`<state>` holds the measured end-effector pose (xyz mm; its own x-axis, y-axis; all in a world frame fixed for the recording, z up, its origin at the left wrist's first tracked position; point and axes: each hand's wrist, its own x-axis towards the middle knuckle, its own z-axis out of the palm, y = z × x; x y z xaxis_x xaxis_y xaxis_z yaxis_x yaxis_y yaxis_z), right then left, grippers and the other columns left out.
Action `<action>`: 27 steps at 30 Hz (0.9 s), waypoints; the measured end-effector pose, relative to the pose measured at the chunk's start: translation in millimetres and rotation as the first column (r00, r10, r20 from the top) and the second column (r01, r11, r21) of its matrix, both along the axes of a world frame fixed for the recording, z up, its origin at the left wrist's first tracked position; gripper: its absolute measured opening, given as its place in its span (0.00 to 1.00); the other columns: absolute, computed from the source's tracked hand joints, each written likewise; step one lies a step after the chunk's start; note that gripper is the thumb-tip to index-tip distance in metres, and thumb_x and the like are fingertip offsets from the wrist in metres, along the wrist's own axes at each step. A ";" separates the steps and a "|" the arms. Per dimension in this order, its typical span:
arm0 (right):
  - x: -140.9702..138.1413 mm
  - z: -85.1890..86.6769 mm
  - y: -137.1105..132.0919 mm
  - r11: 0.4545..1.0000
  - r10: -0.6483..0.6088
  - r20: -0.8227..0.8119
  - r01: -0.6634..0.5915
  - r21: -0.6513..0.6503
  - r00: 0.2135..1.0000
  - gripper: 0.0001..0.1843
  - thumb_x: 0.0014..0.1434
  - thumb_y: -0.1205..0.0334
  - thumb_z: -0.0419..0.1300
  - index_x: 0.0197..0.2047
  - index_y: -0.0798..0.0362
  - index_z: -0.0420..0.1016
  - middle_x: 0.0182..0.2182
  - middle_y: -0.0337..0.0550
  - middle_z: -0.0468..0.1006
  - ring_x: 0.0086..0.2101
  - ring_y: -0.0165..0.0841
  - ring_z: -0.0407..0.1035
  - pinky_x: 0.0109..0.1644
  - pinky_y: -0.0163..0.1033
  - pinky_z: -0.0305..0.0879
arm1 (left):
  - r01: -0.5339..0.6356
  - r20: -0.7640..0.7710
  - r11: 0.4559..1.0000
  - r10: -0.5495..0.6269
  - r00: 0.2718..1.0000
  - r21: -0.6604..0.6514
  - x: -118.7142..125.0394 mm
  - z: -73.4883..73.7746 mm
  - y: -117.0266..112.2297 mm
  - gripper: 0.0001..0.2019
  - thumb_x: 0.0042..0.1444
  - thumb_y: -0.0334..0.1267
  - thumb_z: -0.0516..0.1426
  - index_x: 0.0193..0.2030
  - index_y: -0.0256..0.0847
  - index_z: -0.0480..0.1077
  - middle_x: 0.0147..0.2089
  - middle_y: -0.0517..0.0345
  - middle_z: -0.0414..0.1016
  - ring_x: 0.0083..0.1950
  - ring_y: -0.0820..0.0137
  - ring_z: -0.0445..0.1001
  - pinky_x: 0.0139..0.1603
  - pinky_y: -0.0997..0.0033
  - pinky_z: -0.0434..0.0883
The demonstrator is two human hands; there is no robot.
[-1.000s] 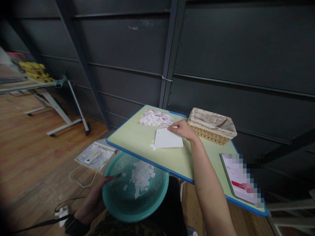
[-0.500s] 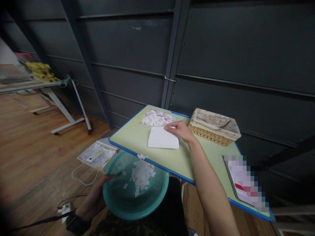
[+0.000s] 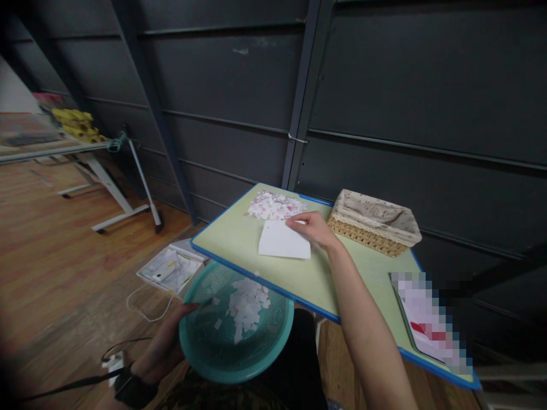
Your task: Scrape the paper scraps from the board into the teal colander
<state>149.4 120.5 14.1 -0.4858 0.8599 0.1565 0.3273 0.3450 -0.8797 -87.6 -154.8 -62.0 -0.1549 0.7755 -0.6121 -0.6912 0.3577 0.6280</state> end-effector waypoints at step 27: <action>-11.0 1.9 -12.5 0.963 0.248 0.106 -0.233 -0.136 0.963 0.21 0.44 0.45 0.71 0.32 0.55 0.85 0.27 0.44 0.81 0.26 0.31 0.68 0.29 0.36 0.62 | 0.011 -0.005 0.999 -0.011 1.000 0.033 -0.7 -7.1 -0.1 0.15 0.58 0.32 0.59 0.51 0.29 0.71 0.37 0.47 0.88 0.38 0.59 0.85 0.41 0.64 0.80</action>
